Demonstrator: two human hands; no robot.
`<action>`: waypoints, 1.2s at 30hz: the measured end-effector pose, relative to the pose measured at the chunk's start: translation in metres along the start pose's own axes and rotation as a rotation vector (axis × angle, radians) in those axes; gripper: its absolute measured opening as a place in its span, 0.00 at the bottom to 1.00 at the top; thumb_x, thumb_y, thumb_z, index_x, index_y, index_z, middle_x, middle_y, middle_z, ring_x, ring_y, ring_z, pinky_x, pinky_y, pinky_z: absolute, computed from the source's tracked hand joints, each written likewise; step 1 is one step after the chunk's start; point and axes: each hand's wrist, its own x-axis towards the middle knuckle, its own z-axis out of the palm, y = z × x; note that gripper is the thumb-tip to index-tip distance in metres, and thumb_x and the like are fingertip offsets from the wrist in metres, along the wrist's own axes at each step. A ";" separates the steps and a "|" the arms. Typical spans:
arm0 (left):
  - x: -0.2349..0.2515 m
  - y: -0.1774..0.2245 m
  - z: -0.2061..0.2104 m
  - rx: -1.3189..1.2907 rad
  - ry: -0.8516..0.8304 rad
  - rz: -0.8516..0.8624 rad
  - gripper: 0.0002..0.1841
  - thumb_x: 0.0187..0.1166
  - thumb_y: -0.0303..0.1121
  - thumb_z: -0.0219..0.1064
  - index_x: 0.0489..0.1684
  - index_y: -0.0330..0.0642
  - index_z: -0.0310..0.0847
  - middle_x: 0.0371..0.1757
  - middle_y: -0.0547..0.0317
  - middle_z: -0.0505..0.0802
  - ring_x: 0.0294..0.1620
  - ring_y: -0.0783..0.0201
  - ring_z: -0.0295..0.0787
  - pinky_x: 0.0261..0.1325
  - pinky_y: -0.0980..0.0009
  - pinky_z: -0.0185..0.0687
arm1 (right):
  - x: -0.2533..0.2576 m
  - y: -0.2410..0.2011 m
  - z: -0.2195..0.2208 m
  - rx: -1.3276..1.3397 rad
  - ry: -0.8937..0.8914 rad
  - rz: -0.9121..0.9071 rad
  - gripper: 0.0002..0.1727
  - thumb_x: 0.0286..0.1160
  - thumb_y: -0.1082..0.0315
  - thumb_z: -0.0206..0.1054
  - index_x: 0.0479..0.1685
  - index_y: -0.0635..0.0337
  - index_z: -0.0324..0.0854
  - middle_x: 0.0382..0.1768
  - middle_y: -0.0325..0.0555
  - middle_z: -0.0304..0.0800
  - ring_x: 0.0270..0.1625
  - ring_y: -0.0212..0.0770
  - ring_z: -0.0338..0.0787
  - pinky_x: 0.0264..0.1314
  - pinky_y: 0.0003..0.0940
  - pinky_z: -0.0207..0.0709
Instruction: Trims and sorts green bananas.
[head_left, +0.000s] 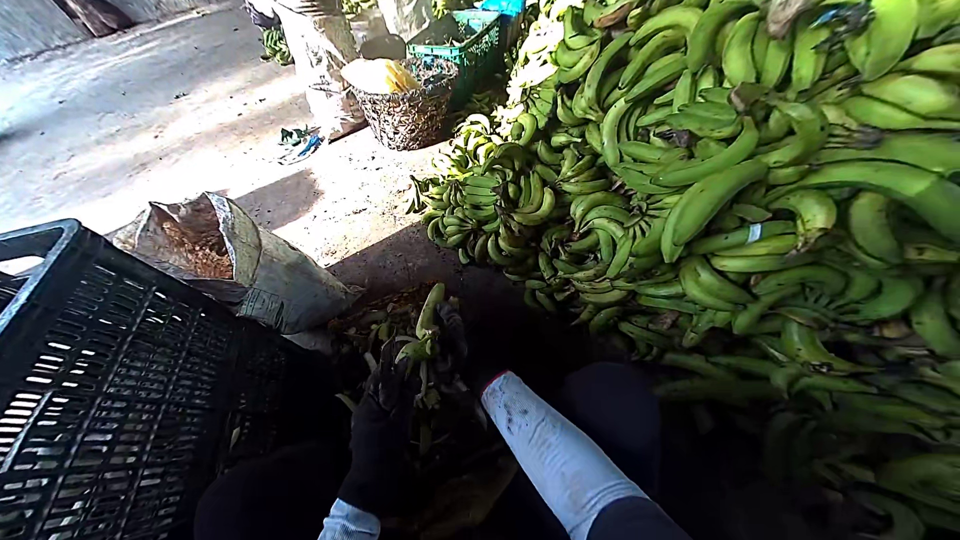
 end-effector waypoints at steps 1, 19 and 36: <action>-0.001 0.003 -0.002 0.105 -0.014 -0.057 0.23 0.77 0.38 0.74 0.70 0.41 0.81 0.46 0.63 0.95 0.41 0.74 0.90 0.48 0.70 0.87 | 0.002 -0.004 -0.006 -0.157 0.037 -0.051 0.25 0.89 0.59 0.58 0.77 0.67 0.71 0.65 0.61 0.84 0.65 0.46 0.85 0.69 0.42 0.79; 0.035 -0.011 -0.014 0.372 -0.068 0.037 0.31 0.78 0.45 0.73 0.78 0.41 0.75 0.61 0.52 0.92 0.56 0.64 0.90 0.61 0.58 0.85 | 0.011 -0.029 -0.038 0.136 -0.010 0.138 0.19 0.86 0.48 0.56 0.52 0.55 0.78 0.32 0.41 0.82 0.30 0.35 0.81 0.31 0.33 0.79; 0.013 0.011 -0.014 0.374 -0.535 -0.401 0.21 0.86 0.47 0.59 0.55 0.34 0.82 0.42 0.42 0.89 0.41 0.47 0.88 0.48 0.43 0.83 | -0.034 -0.013 -0.017 -0.590 -0.045 -0.156 0.30 0.89 0.56 0.59 0.81 0.69 0.66 0.67 0.65 0.82 0.63 0.50 0.85 0.69 0.49 0.77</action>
